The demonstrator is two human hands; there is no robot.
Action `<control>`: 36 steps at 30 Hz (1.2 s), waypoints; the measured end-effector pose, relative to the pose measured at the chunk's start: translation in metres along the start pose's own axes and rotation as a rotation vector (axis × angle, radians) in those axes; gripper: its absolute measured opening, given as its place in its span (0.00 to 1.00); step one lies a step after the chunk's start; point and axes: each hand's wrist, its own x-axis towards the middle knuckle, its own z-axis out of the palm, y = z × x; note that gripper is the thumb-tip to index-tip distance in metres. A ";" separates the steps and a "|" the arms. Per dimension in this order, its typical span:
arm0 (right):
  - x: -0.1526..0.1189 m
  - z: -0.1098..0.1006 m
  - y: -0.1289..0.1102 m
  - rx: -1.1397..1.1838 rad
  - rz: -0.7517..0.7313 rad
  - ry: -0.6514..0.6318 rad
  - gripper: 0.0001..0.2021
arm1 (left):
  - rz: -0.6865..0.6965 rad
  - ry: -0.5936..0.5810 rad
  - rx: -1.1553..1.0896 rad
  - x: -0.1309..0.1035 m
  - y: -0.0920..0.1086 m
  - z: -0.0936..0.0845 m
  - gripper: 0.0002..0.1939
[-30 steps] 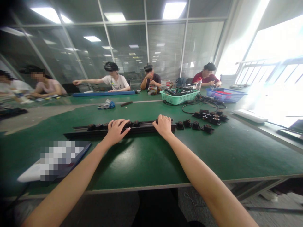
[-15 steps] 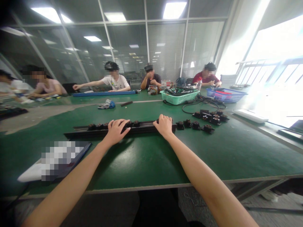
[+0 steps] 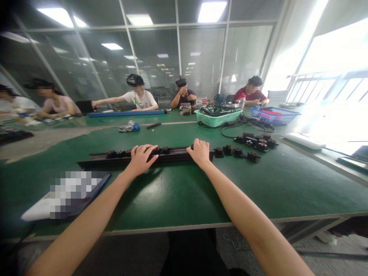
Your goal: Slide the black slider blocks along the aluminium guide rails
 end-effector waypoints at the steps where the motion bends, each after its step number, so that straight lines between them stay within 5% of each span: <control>1: 0.000 0.000 0.000 0.000 0.001 -0.002 0.13 | 0.000 -0.001 0.003 0.000 0.000 0.000 0.26; 36: 0.004 0.005 0.009 -0.019 0.040 -0.020 0.13 | -0.007 0.003 -0.008 0.000 0.000 0.001 0.27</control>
